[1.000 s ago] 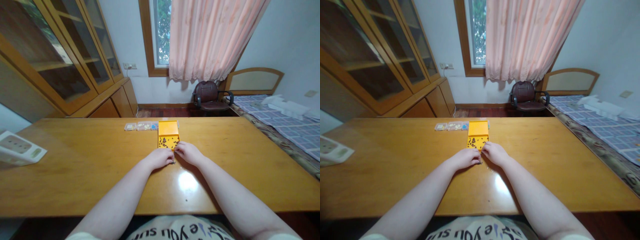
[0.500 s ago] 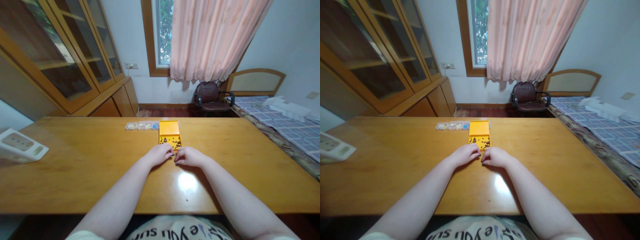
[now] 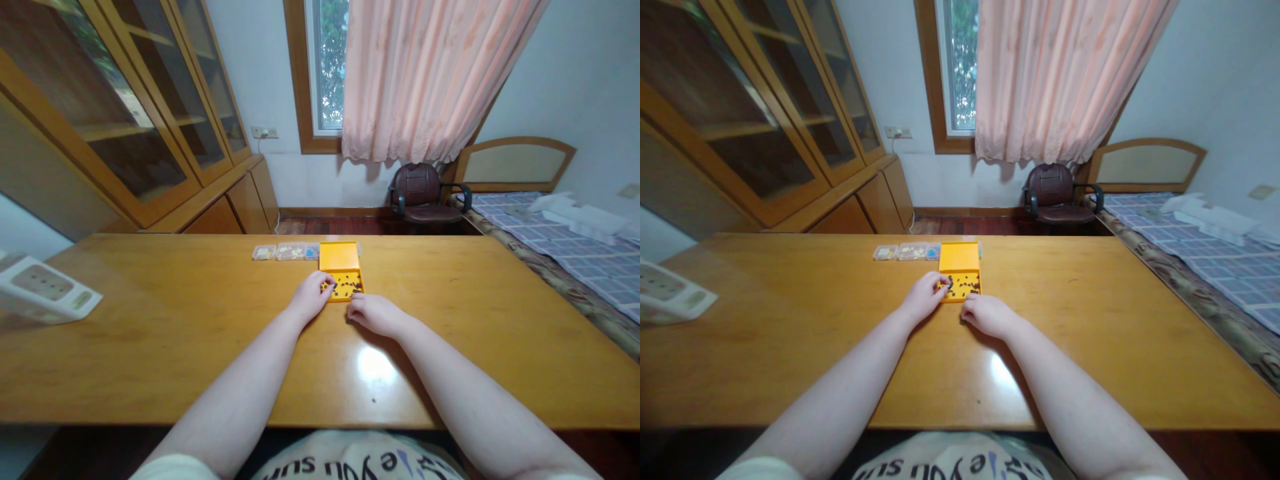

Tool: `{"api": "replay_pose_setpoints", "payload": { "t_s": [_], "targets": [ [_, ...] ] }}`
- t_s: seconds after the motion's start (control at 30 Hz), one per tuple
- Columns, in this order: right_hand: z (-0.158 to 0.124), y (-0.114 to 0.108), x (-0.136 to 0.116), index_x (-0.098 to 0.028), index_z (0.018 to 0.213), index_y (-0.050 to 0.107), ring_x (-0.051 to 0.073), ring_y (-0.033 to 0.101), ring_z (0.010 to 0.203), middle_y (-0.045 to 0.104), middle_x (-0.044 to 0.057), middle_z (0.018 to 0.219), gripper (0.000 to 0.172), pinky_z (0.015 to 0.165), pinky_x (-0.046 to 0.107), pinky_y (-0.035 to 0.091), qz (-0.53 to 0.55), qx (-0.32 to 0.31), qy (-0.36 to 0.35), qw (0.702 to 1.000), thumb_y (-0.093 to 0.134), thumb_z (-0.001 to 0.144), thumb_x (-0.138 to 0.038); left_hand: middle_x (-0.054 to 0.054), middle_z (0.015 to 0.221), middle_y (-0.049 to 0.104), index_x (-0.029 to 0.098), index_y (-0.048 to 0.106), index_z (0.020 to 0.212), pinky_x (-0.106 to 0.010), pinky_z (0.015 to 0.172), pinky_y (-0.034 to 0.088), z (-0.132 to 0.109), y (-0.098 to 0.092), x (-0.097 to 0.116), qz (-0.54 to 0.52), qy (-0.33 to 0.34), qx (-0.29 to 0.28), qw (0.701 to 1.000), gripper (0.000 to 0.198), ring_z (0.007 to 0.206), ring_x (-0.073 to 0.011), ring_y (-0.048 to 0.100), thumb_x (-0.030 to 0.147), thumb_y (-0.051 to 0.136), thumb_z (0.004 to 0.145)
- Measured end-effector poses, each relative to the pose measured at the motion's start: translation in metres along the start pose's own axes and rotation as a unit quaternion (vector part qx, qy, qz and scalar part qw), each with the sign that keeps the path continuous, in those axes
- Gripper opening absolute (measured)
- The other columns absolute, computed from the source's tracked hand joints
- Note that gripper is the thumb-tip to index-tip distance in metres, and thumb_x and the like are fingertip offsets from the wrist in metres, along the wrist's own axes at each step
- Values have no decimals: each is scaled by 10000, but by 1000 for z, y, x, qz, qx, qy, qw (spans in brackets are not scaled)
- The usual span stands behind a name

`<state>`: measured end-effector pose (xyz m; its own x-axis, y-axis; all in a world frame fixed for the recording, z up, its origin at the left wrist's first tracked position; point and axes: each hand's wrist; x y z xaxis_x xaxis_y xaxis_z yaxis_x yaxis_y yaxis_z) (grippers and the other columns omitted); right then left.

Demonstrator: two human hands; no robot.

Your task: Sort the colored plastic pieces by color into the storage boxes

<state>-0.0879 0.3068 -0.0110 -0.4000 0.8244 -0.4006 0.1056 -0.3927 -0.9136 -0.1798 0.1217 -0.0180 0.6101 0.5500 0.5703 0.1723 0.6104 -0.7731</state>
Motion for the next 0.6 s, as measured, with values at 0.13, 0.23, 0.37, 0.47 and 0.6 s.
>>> {"api": "replay_pose_setpoints", "payload": {
  "t_s": [0.13, 0.23, 0.37, 0.47, 0.6],
  "targets": [
    [5, 5, 15, -177, 818, 629, 144, 562, 797, 609, 45, 864, 111, 742, 252, 437, 62, 149, 47, 986, 536, 862, -218, -35, 902, 600, 179, 590, 873, -293, 791, 461, 2, -2, -4, 3, -16, 13, 1000, 106, 852, -166, 561, 227, 508, 825],
    [9, 10, 27, -176, 831, 618, 152, 554, 805, 599, 45, 858, 112, 770, 278, 440, 88, 215, 85, 969, 527, 857, -236, -29, 863, 581, 173, 579, 848, -294, 760, 464, 4, -4, -9, 6, -25, 10, 1000, 114, 798, -159, 556, 264, 514, 828],
    [11, 16, 44, -167, 816, 599, 168, 548, 742, 593, 44, 809, 140, 733, 314, 457, 152, 272, 169, 935, 538, 816, -293, -69, 1096, 554, 177, 540, 1068, -350, 906, 442, 5, -5, -21, -1, -29, 17, 999, 351, 1008, -201, 548, 342, 616, 767],
    [14, 22, 57, -159, 908, 570, 182, 576, 764, 609, 64, 840, 243, 758, 344, 475, 263, 310, 202, 891, 524, 803, -373, -145, 1393, 365, 166, 360, 1327, -422, 1080, 292, 5, -2, -30, 6, -22, -32, 999, 810, 1301, -284, 345, 390, 732, 644],
    [25, 25, 74, -185, 1039, 492, 192, 604, 912, 597, 105, 1040, 310, 804, 351, 494, 432, 367, 234, 790, 519, 777, -348, -183, 1482, 237, 163, 172, 1433, -467, 1118, 208, 3, 4, -33, 15, -13, -83, 996, 1075, 1372, -323, 222, 436, 766, 580]
  ]
}}
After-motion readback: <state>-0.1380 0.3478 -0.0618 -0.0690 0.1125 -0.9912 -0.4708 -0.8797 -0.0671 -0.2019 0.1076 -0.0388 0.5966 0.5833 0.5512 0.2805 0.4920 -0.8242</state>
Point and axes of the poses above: each hand's wrist, its own z-axis towards the middle knuckle, its own y-axis out of the palm, x = y × z
